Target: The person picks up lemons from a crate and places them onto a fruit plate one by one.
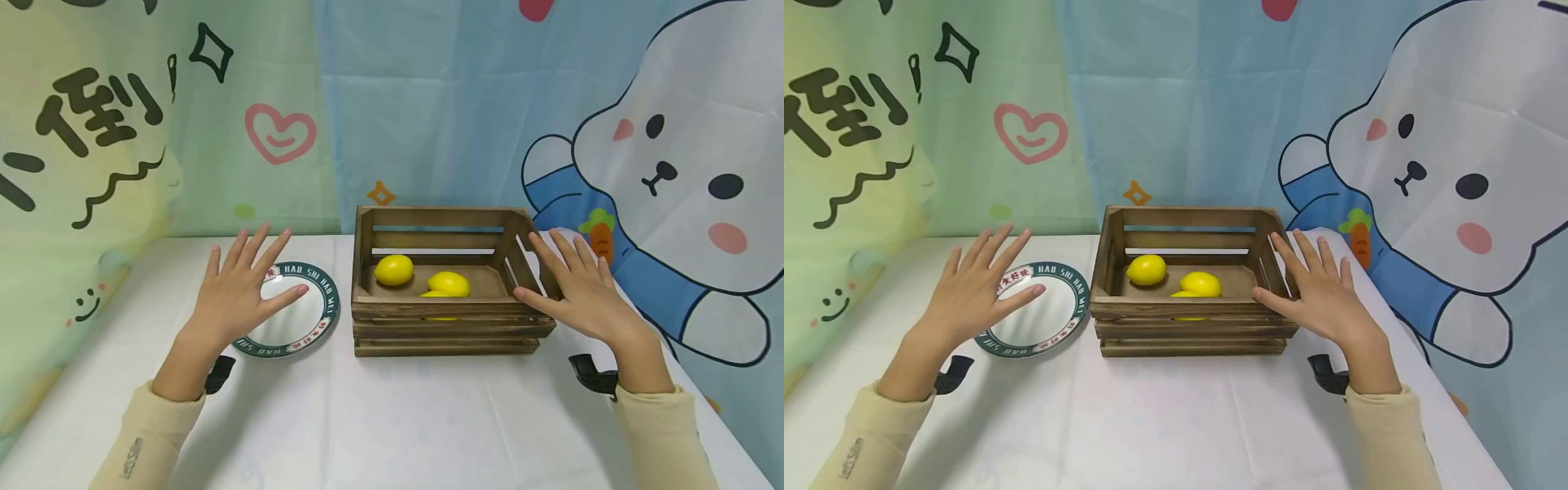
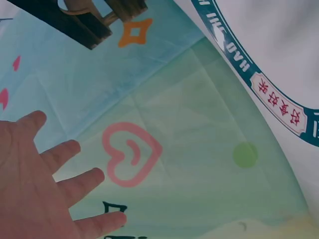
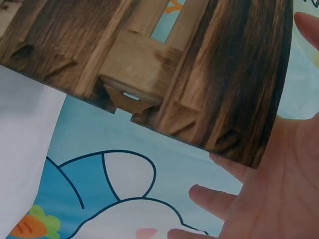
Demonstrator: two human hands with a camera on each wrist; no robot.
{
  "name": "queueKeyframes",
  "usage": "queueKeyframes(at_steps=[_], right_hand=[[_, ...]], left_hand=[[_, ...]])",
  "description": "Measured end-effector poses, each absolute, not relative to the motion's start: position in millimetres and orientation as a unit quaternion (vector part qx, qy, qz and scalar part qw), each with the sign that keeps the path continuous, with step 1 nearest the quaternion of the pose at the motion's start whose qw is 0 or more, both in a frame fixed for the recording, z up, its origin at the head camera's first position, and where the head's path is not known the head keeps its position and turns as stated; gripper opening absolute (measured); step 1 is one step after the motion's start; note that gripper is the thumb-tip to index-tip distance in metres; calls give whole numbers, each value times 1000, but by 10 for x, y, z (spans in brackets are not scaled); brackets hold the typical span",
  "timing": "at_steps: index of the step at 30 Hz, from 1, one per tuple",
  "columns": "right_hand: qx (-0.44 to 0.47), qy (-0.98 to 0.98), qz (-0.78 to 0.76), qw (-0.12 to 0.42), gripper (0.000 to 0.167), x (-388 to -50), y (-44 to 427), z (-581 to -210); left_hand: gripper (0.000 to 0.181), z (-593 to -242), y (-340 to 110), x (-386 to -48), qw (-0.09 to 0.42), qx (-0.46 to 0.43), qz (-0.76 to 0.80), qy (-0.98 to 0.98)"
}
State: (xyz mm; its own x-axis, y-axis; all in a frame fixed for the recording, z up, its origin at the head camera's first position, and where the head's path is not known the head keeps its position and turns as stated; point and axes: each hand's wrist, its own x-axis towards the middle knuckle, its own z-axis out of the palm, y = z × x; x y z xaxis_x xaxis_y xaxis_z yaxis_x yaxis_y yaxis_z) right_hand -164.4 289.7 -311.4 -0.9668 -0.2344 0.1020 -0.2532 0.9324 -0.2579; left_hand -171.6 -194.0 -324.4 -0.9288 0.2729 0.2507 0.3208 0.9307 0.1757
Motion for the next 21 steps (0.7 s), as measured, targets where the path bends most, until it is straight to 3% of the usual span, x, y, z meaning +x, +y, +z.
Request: queueKeyframes(at_steps=[11, 21], right_hand=[[137, -961, 240, -14, 91, -1619, 2956, -3144], [155, -943, 295, -2, 96, -1590, 2992, -3255]], left_hand=[[89, -3244, -1841, -1755, 149, -175, -119, -966], [81, -3251, -1764, -1801, 192, -223, -170, -940]])
